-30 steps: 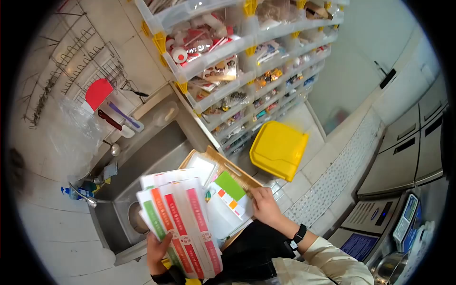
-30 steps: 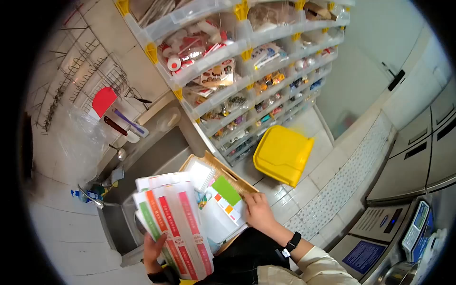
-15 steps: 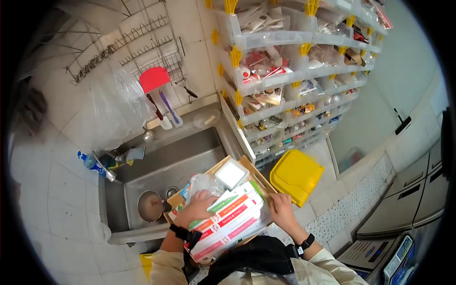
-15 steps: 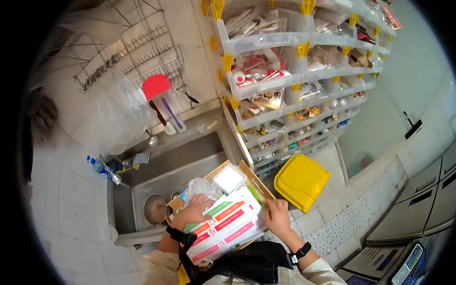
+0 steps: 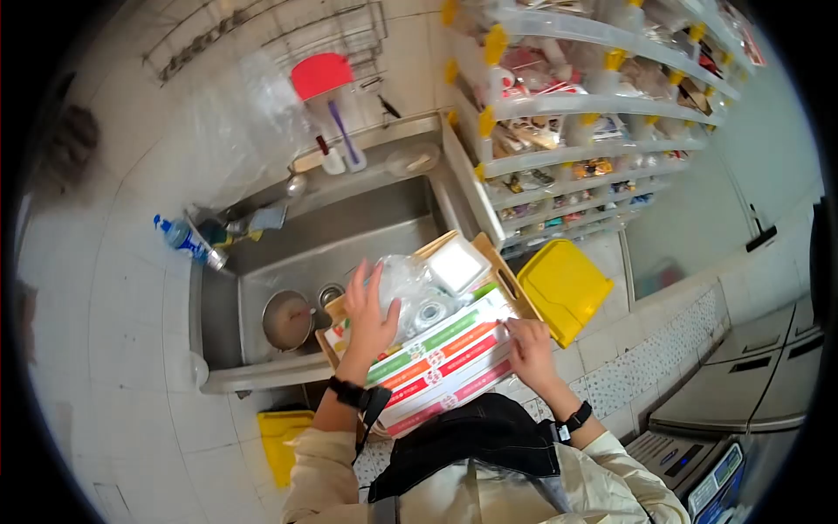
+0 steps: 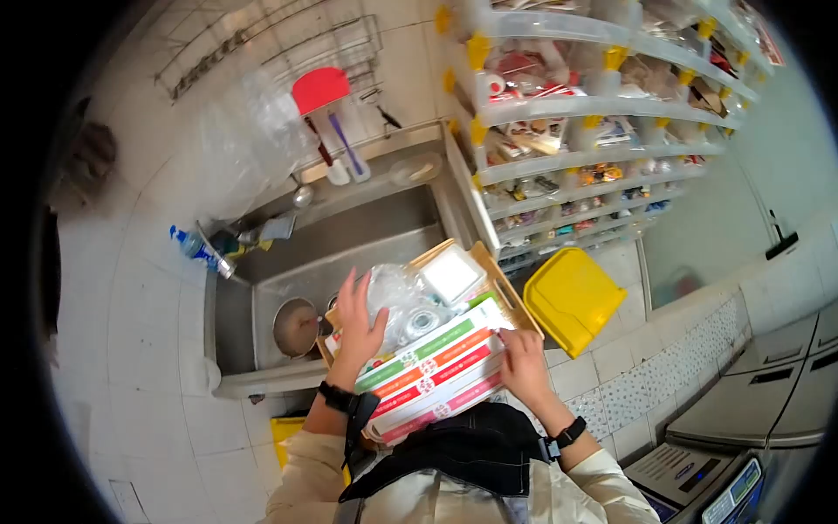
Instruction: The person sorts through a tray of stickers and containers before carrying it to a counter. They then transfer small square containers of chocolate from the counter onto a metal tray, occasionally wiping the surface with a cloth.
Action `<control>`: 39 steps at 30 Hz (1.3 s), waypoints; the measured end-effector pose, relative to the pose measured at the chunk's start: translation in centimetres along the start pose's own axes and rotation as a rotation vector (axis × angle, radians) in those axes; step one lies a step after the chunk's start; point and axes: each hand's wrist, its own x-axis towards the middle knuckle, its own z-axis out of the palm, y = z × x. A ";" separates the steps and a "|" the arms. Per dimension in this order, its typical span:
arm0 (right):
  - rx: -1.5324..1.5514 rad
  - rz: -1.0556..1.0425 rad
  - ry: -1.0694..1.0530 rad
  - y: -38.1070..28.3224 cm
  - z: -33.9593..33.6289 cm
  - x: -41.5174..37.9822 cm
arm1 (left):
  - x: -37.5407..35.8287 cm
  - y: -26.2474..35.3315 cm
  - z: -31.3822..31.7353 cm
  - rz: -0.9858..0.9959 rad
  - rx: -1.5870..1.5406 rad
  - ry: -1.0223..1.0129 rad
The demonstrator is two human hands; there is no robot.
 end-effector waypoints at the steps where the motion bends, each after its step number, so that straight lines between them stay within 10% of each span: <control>1: 0.014 0.019 0.019 0.0 -0.2 -0.1 | 0.5 -0.8 0.9 -0.032 -0.022 0.011; 3: 0.007 0.010 0.026 -0.2 -0.3 -0.5 | 0.3 -2.2 2.7 -0.061 -0.049 0.025; 5: -0.073 -0.015 0.106 -1.2 -0.9 -0.4 | 0.7 -3.6 3.7 -0.086 -0.275 -0.546; 8: -0.122 -0.026 0.131 -1.8 -1.7 -0.5 | -0.4 -3.7 4.9 -0.046 -0.165 -0.587; 21: -0.185 0.166 0.416 1.6 -6.8 -11.2 | 1.3 -2.7 -1.0 0.098 0.098 -0.307; 30: -0.207 0.384 0.356 11.3 -13.6 -21.7 | 0.6 11.1 -0.4 0.192 -0.207 0.122; 35: -0.340 0.443 0.264 16.7 -20.1 -26.8 | -3.1 20.4 10.8 -0.182 -0.868 -0.429; 39: -0.380 0.515 0.344 20.2 -24.4 -29.1 | -5.3 26.4 18.5 -0.086 -0.814 -0.910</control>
